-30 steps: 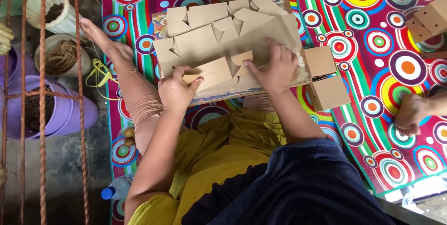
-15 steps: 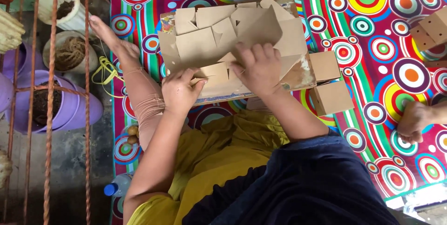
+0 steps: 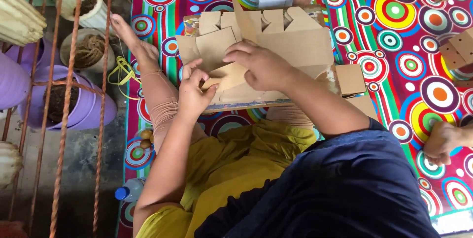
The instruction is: The person assembles cardboard boxes by hand, folding the pre-cut flaps and securing the tabs together to form small square containers.
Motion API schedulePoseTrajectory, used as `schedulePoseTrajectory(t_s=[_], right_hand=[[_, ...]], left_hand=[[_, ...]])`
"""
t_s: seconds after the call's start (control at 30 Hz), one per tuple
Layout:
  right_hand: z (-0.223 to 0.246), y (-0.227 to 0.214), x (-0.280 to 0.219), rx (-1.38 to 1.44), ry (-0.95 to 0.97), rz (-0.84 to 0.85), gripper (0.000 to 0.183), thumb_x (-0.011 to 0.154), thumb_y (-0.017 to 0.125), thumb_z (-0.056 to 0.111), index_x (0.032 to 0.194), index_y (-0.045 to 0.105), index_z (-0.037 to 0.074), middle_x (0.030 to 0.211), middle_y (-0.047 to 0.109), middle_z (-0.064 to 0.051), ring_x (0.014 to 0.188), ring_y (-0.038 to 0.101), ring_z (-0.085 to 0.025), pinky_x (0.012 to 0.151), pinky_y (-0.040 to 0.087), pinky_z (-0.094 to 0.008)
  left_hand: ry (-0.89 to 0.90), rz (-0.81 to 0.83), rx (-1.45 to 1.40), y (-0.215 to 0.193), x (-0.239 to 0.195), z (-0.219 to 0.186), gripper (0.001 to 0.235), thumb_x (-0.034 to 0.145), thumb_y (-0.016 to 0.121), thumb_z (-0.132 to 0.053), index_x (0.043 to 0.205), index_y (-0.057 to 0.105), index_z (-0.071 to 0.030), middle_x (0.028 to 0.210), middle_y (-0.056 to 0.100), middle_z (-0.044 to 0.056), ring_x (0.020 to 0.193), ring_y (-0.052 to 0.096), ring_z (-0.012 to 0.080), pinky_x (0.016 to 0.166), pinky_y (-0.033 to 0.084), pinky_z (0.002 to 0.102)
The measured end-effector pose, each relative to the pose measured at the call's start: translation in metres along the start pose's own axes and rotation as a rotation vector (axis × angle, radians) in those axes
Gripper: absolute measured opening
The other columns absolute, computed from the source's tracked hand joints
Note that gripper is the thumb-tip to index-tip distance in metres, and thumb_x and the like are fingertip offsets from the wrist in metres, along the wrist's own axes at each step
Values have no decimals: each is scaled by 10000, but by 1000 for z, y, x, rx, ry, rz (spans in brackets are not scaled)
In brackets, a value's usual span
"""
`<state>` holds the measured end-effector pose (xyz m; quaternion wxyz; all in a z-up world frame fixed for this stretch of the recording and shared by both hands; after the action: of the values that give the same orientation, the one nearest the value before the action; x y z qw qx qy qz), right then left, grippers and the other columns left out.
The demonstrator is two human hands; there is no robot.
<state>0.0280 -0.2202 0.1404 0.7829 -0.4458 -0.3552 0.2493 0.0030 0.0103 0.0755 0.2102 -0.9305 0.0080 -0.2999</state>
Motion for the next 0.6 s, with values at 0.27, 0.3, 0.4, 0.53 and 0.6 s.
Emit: schedulePoseTrajectory(t_s=[0.27,0.3,0.4,0.53,0.6], right_hand=[[-32,13,1,-601,-348,-194,80,975,585,140,1011,656,147,1171,613,-26,1284,542,-244,945,543,-327],[-35,14,1,-660,-388,-204,66,990,591,188,964,641,155,1143,619,-16,1310,524,-249,974,529,-342],[-49,2,1,-737,-366,-179,105,1001,611,241,919,650,188,1116,633,2,1340,508,-238,951,523,-359],[-77,3,-5,-730,-286,-129,83,963,629,295,987,682,236,1145,623,17,1321,513,-241,871,549,-374],[-55,-11,-4,-689,-229,-108,132,1008,564,341,968,679,291,983,598,37,1297,529,-222,796,568,-350]], left_hand=[[-197,98,260,25,-14,61,255,811,798,-204,934,576,-180,659,652,148,715,698,419,656,537,475],[-239,131,293,26,-13,61,252,823,781,-235,964,573,-205,684,673,149,744,705,420,689,545,492],[-252,167,279,19,-6,62,236,822,764,-225,958,573,-201,718,692,125,787,711,405,711,549,478],[-261,202,276,15,-2,53,243,833,761,-240,995,589,-184,745,700,151,826,707,428,727,538,515],[-304,194,293,11,5,48,311,855,758,-265,1113,593,-214,793,718,151,866,721,402,770,550,495]])
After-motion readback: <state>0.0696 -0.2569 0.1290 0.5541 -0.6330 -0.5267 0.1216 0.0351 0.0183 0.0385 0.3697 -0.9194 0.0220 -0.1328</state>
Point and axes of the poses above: each hand's wrist, its own x-axis towards the middle knuckle, its own y-axis out of the palm, z = x × y, the point moved 2 cm from there along x, towards the middle knuckle
